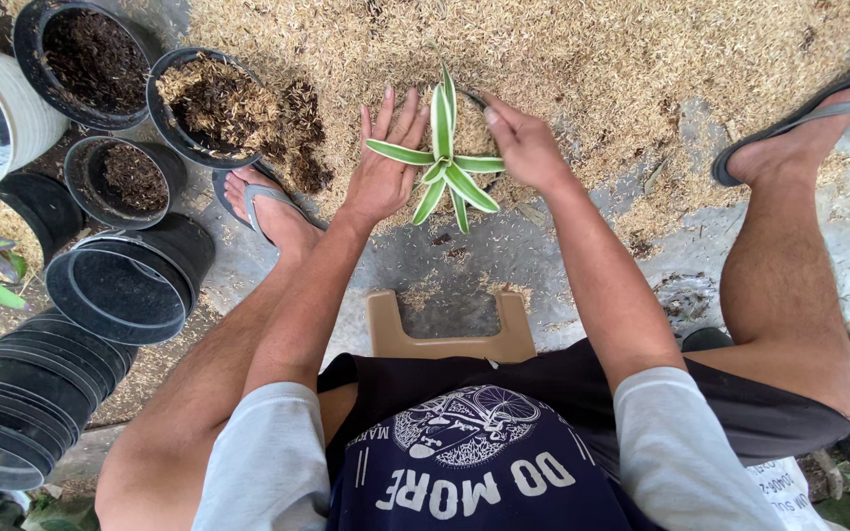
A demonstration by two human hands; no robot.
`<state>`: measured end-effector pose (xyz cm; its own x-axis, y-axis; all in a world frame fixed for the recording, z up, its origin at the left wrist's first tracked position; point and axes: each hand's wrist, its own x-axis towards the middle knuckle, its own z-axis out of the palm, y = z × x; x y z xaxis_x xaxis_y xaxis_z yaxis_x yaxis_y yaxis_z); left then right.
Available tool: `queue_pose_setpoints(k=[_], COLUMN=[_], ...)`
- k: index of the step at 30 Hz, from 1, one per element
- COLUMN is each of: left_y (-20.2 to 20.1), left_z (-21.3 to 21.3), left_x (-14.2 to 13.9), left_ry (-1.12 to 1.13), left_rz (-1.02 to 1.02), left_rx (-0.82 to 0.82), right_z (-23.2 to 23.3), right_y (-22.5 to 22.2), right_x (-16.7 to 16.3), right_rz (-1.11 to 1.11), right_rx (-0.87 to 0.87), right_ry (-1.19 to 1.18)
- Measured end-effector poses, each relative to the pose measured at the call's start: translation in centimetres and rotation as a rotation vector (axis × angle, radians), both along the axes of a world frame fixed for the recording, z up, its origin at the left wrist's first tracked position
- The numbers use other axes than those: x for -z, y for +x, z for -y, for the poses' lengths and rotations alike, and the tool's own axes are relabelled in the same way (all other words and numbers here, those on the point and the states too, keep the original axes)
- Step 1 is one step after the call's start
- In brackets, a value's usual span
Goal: The person sits on a low stool and fills a plastic pot with a wood-chip growing medium by hand, pressing it around the base. They set a variegated plant into the pot, firm the medium around it, adjust the leaves, then place the finished pot aside and begin filling another pot with medium.
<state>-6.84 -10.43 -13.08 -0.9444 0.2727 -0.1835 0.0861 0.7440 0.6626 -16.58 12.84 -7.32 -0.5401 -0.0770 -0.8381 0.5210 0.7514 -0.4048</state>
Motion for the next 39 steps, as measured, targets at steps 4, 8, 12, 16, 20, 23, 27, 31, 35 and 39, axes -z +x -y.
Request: queue_pose_setpoints(k=[4, 8, 12, 16, 20, 23, 27, 31, 35, 39], left_y=[-0.1, -0.2, 0.1, 1.2, 1.6, 1.6, 1.6, 2.3, 3.3, 4.4], left_z=[-0.6, -0.9, 1.2, 1.9, -0.6, -2.9, -5.3, -6.4, -6.7, -7.5], left_x=[-1.2, -2.2, -3.0, -4.9, -7.7, -10.7, -15.1, -18.3, -19.9, -20.3], left_ry=[0.13, 0.599, 0.815, 1.267, 1.371, 1.422, 1.609, 1.627, 1.581, 1.57], left_rz=[-0.142, 0.457, 0.847, 1.082, 1.075, 0.949, 0.828, 0.748, 0.696, 0.639], left_rx=[-0.175, -0.647, -0.613, -0.54, -0.662, -0.614, -0.587, -0.591, -0.592, -0.587], right_z=[-0.5, -1.5, -3.5, -6.9, -9.7, -10.7, -8.5, -6.1, -6.1, -7.1], right_y=[-0.6, -0.4, 0.1, 0.0, 0.2, 0.6, 3.7, 7.5, 9.2, 10.6], right_x=[0.2, -0.8, -5.5, -11.9, -16.9, -19.4, -20.3, -20.5, -22.0, -23.4], right_rz=[-0.21, -0.235, -0.14, -0.237, -0.359, -0.502, -0.759, -0.547, -0.772, -1.095], right_rx=[-0.37, -0.356, -0.352, -0.194, -0.113, 0.204, 0.613, 0.455, 0.367, 0.125], right_ry=[0.021, -0.015, 0.05, -0.098, -0.095, -0.331, -0.623, -0.536, -0.531, -0.28])
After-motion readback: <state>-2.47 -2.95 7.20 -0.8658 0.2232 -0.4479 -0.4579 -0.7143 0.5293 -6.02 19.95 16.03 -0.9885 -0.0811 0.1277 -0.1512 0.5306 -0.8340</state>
